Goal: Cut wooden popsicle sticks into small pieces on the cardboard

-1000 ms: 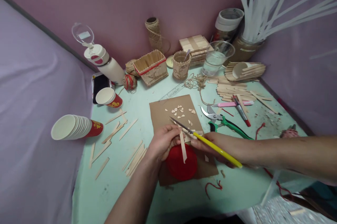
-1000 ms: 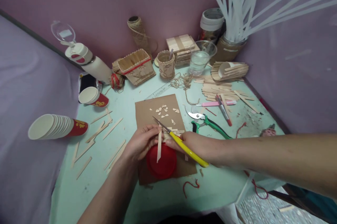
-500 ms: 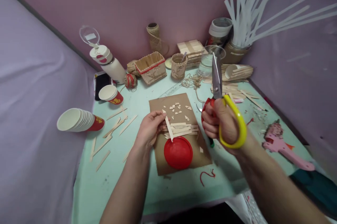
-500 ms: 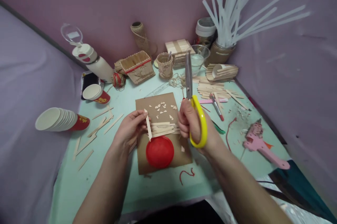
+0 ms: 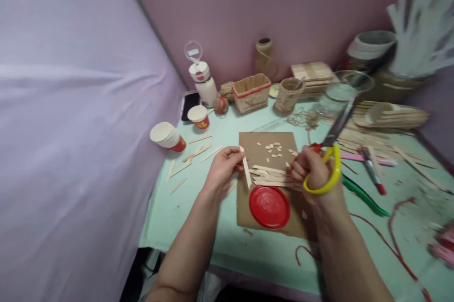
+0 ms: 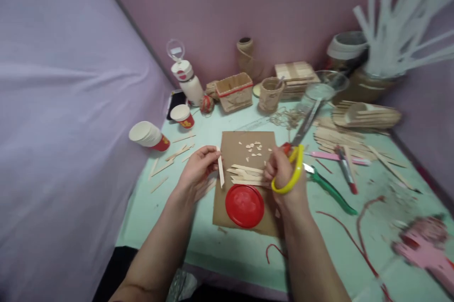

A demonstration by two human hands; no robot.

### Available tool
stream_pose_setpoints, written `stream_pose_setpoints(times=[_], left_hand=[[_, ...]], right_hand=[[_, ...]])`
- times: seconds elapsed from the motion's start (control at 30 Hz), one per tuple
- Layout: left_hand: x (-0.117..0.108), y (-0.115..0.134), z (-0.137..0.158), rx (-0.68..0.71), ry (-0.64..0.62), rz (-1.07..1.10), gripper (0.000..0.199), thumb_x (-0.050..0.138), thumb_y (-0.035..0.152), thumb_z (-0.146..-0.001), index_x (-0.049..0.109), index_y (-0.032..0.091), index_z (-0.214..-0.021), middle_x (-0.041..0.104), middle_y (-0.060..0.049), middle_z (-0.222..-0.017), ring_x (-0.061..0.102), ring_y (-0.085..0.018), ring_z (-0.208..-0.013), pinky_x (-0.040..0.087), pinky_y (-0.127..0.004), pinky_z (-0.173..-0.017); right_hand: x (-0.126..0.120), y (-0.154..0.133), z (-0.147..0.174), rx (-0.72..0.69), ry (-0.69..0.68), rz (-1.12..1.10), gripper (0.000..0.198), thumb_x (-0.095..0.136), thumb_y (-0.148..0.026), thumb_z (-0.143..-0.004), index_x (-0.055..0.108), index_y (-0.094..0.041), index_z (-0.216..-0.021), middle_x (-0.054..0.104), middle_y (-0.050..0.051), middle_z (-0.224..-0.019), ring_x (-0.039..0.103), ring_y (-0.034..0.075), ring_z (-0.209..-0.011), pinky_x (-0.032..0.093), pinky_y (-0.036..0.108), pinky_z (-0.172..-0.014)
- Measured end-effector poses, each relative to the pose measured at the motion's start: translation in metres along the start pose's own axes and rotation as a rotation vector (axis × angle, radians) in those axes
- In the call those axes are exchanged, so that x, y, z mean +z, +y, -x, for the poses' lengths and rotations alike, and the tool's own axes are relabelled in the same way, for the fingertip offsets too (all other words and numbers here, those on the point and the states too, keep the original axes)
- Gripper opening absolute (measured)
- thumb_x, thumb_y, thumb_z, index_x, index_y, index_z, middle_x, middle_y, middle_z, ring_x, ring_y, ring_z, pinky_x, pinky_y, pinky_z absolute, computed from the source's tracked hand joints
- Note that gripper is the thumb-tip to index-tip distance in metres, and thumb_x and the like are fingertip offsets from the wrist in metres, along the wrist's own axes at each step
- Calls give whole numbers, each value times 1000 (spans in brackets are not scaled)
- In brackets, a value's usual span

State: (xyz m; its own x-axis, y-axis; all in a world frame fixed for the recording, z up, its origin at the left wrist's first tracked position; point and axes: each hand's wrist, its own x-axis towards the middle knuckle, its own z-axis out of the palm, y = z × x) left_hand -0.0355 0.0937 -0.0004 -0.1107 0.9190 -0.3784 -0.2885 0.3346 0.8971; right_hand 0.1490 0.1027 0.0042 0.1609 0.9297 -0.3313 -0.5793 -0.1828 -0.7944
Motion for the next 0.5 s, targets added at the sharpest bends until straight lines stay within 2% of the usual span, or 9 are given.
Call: stream_pose_setpoints(times=[0.1, 0.23, 0.4, 0.5], left_hand=[[-27, 1, 23, 64, 81, -241, 16, 70, 28, -72, 68, 16, -83, 67, -1, -72, 59, -10, -63, 45, -20, -58], [-60, -4, 45, 155, 255, -616, 15, 64, 26, -77, 73, 18, -86, 73, -6, -90, 65, -18, -84, 48, -29, -77], [-73, -19, 49, 268, 235, -863, 17, 59, 23, -83, 75, 21, -89, 72, -5, -92, 64, -20, -89, 47, -32, -83], [-78, -21, 50, 358, 296, -908, 19, 56, 20, -84, 73, 21, -92, 71, -5, -95, 64, -18, -91, 48, -30, -82]], right_hand=[[-2, 0, -3, 15, -11, -36, 49, 73, -30, -66, 26, -21, -54, 23, -13, -40, 12, 1, -33, 9, 17, -31], [-7, 1, -1, 31, 3, -44, 46, 73, -25, -62, 28, -21, -53, 24, -13, -39, 13, 2, -31, 3, 21, -33], [-10, -2, 1, 78, 22, -47, 48, 73, -17, -54, 25, -20, -52, 27, -12, -36, 17, 1, -28, -3, 27, -37], [-11, -3, 1, 66, 22, -46, 51, 73, -18, -55, 22, -19, -51, 27, -12, -36, 19, 1, -27, -4, 28, -38]])
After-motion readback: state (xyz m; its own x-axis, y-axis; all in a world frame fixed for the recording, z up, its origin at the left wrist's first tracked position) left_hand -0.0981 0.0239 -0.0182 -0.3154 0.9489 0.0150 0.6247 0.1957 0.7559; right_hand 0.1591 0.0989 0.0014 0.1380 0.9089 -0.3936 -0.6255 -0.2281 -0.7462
